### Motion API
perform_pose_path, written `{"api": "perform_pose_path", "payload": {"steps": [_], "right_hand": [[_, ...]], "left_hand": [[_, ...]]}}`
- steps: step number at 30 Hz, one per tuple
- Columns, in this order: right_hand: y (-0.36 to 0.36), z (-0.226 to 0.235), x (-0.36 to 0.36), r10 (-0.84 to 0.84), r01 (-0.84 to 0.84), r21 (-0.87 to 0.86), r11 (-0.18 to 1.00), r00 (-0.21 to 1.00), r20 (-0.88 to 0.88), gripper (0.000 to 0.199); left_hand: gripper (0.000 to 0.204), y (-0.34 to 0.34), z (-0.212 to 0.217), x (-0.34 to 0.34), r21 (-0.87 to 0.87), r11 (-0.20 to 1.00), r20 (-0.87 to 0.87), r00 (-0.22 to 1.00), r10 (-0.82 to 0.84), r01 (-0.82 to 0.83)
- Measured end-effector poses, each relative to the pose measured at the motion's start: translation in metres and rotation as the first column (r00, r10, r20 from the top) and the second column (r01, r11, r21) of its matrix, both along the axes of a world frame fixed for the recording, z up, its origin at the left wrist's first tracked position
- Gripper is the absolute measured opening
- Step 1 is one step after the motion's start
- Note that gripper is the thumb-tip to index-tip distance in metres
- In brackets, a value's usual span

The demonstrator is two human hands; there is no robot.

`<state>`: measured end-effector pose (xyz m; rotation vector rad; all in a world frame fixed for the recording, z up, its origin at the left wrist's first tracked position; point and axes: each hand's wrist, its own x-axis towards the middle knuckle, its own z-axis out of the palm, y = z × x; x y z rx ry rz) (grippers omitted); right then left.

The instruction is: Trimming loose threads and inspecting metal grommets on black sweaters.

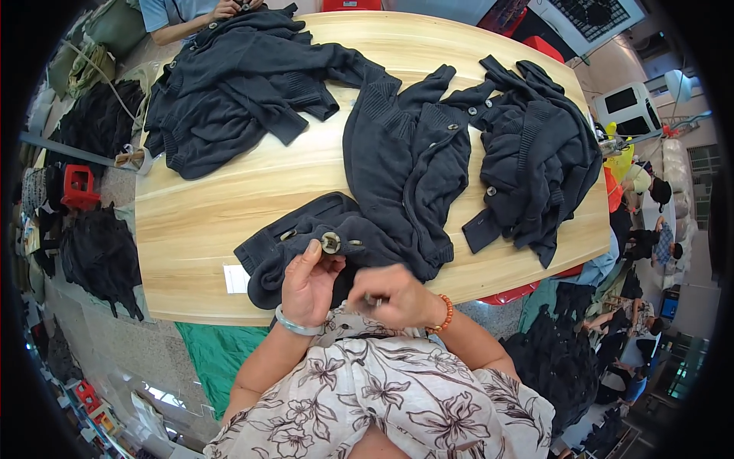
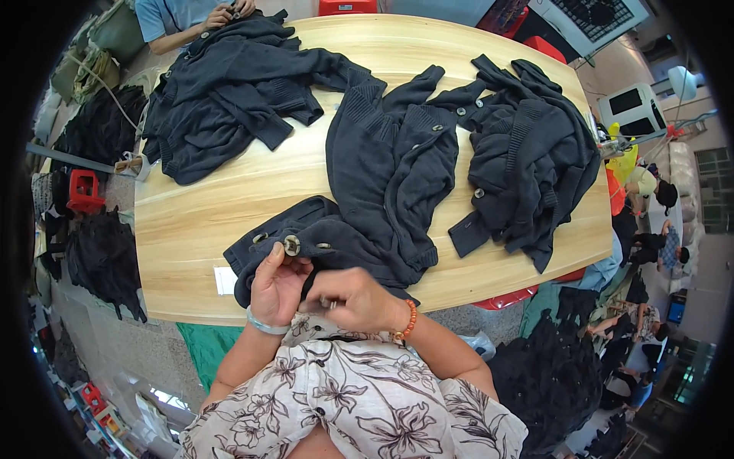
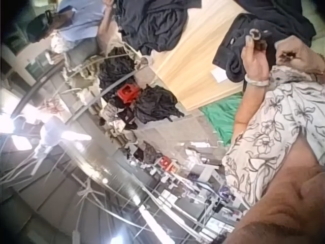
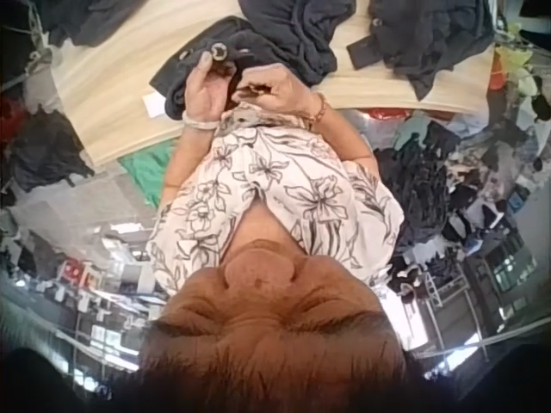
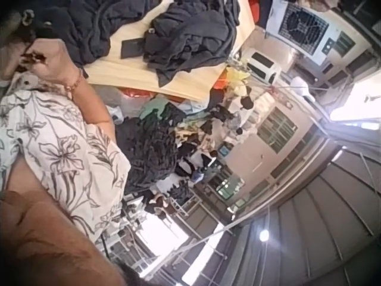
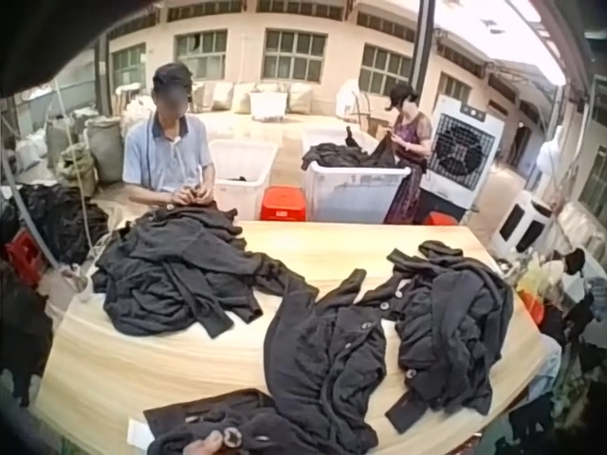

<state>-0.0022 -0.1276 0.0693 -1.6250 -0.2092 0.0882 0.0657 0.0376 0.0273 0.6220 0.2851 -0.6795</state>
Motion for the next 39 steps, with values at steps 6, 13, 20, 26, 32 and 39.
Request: {"api": "perform_pose_path", "payload": {"steps": [6, 13, 20, 26, 32, 39], "right_hand": [[-0.014, -0.028, 0.023, -0.317, 0.348, -0.234, 0.908, 0.934, 0.162, 0.042], [0.018, -0.062, 0.017, -0.452, 0.573, -0.368, 0.732, 0.813, 0.367, 0.023], [0.012, -0.028, 0.012, -0.037, 0.606, -0.496, 0.622, 0.655, 0.755, 0.033], [0.011, -0.031, 0.009, -0.149, 0.642, -0.455, 0.617, 0.664, 0.733, 0.038], [0.008, -0.031, 0.003, -0.310, 0.536, -0.383, 0.752, 0.801, 0.512, 0.047], [0.004, -0.028, 0.002, -0.286, 0.512, -0.350, 0.784, 0.799, 0.529, 0.043]], "left_hand": [[0.022, 0.006, 0.002, 0.005, 0.059, 0.998, 0.006, 1.000, -0.006, 0.006], [0.032, 0.029, -0.013, 0.034, -0.061, 0.989, -0.001, 0.991, 0.136, -0.136], [0.043, 0.025, 0.002, 0.003, 0.138, 0.951, 0.032, 0.958, -0.285, 0.278], [0.019, 0.034, -0.005, 0.008, -0.059, 0.950, 0.002, 0.952, -0.307, 0.307], [0.016, 0.027, 0.012, 0.008, 0.037, 0.970, 0.042, 0.970, -0.241, 0.239], [0.017, 0.028, -0.002, 0.010, 0.034, 0.950, 0.058, 0.949, -0.311, 0.309]]}}
